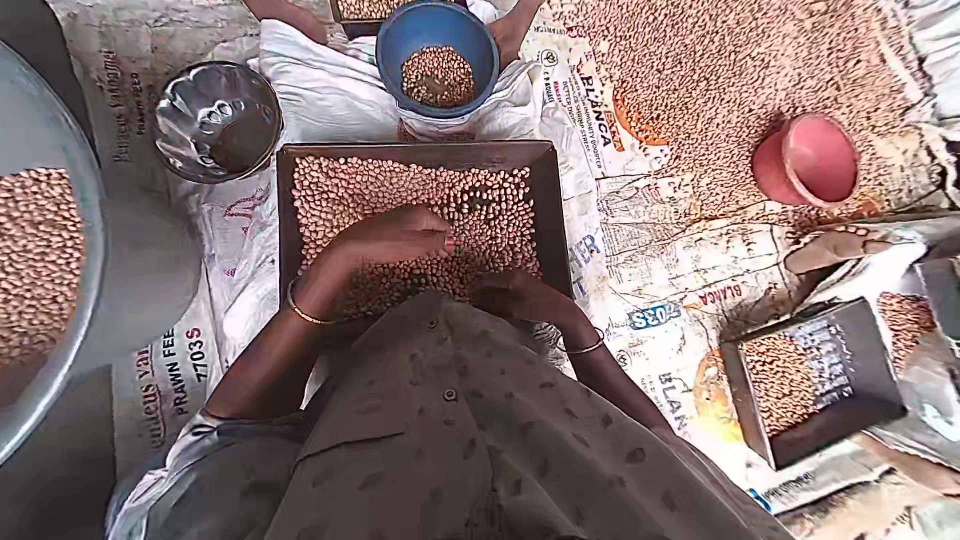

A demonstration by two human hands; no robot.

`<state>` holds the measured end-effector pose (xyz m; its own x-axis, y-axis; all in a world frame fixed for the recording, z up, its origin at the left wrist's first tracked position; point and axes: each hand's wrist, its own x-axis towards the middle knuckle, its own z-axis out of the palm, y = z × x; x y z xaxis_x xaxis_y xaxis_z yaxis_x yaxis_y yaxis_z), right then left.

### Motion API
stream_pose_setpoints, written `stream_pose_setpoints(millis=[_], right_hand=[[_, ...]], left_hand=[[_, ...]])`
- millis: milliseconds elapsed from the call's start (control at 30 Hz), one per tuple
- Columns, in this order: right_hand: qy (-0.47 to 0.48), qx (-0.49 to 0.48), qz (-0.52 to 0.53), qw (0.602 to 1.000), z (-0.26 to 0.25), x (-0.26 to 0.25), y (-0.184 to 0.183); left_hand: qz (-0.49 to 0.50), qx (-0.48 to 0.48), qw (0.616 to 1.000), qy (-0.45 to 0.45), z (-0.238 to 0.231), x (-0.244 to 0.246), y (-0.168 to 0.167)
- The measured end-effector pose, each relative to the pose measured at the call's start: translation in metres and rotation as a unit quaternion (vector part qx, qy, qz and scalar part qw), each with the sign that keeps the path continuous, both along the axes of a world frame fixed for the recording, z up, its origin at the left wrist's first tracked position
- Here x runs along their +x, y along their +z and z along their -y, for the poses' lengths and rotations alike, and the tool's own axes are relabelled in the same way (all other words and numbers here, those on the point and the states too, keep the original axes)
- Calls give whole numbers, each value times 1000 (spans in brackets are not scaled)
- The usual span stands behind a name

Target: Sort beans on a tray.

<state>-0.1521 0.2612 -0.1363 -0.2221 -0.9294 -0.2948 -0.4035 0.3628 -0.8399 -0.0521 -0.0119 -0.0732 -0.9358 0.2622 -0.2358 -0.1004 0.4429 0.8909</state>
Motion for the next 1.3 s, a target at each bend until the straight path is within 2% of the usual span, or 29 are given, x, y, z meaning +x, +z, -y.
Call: stream_pose_setpoints(millis=[67, 133, 233, 300, 400, 533, 733, 833, 933, 1033, 1100, 1200, 1300], right_hand=[[-72, -54, -107, 990, -9, -2, -6], [-146, -82, -207, 964, -14, -8, -5], [-211, -98, -218, 948, -14, -6, 3], [-201, -103, -192, 955, -15, 3, 7], [-165, -110, -171, 965, -20, 16, 9], [-191, -105, -152, 964, -30, 19, 3], [-201, -96, -158, 962, -27, 14, 4], [-135, -94, -225, 960, -9, 11, -10], [-74, -23, -296, 952, 12, 13, -23], [-57, -1, -323, 945, 18, 21, -17], [-50, -6, -320, 946, 18, 20, -20], [-43, -11, -321, 946, 17, 16, -25], [-50, 3, -341, 939, 18, 21, -23]], left_hand=[[-42, -85, 993, -66, -18, 29, -42], [-76, -125, 986, -76, -32, 40, -72], [-157, -103, 981, -56, -45, 38, -100], [-173, -108, 978, -33, -49, 38, -100], [-120, -161, 979, -18, -64, 35, -66], [-175, -227, 955, -77, -70, 15, -105], [-131, -279, 945, -113, -74, 12, -97], [-108, -284, 947, -102, -74, 11, -101], [-109, -290, 950, -39, -75, 16, -102], [-122, -296, 947, 44, -76, 20, -101], [-116, -283, 950, 67, -75, 22, -100], [-144, -228, 962, 48, -71, 23, -104], [-173, -186, 967, -24, -70, 22, -109]])
